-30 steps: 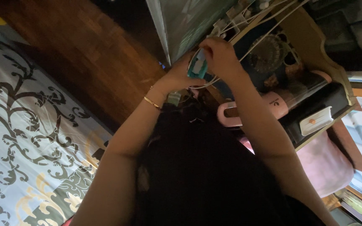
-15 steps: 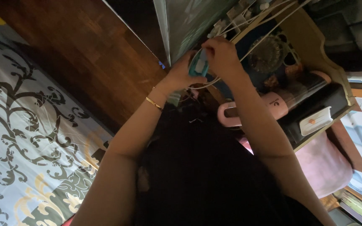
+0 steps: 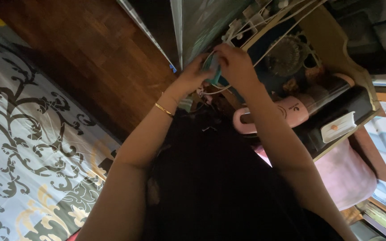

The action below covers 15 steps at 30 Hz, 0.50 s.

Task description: Assembling a handheld vacuum, managing power cables, and placing it in a charging dock.

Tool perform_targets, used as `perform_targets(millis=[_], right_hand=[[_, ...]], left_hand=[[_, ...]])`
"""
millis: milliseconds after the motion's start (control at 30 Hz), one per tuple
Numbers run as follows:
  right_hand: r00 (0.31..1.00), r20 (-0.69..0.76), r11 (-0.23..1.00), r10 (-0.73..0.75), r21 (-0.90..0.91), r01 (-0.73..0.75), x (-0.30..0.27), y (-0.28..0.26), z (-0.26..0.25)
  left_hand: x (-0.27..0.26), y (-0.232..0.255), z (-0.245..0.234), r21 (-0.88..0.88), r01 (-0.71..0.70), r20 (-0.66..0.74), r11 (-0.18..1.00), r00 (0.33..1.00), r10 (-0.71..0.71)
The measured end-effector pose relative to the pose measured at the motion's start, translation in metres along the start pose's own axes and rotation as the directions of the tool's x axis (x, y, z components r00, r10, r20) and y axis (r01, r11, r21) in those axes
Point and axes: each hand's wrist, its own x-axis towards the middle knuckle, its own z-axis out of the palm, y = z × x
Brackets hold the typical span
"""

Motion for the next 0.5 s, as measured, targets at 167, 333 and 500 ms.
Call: perform_targets(millis=[167, 333, 500], right_hand=[[0.978, -0.169, 0.989, -0.123, 0.062, 0.136, -0.008, 0.016, 0.016], [0.951, -0.247, 0.974, -0.186, 0.08, 0.211, -0.012, 0.02, 0.018], [0.988, -0.097, 0.978, -0.122, 0.159, 0.136, -0.01, 0.014, 0.009]], left_hand=[[0.002, -0.013, -0.006, -0.019, -0.106, 0.008, 0.994, 0.994, 0.106], [-0.015, 0.009, -0.001, 0.088, -0.038, -0.02, 0.995, 0.999, 0.04], [-0.02, 0.006, -0.004, 0.088, -0.11, 0.021, 0.99, 0.994, 0.109]])
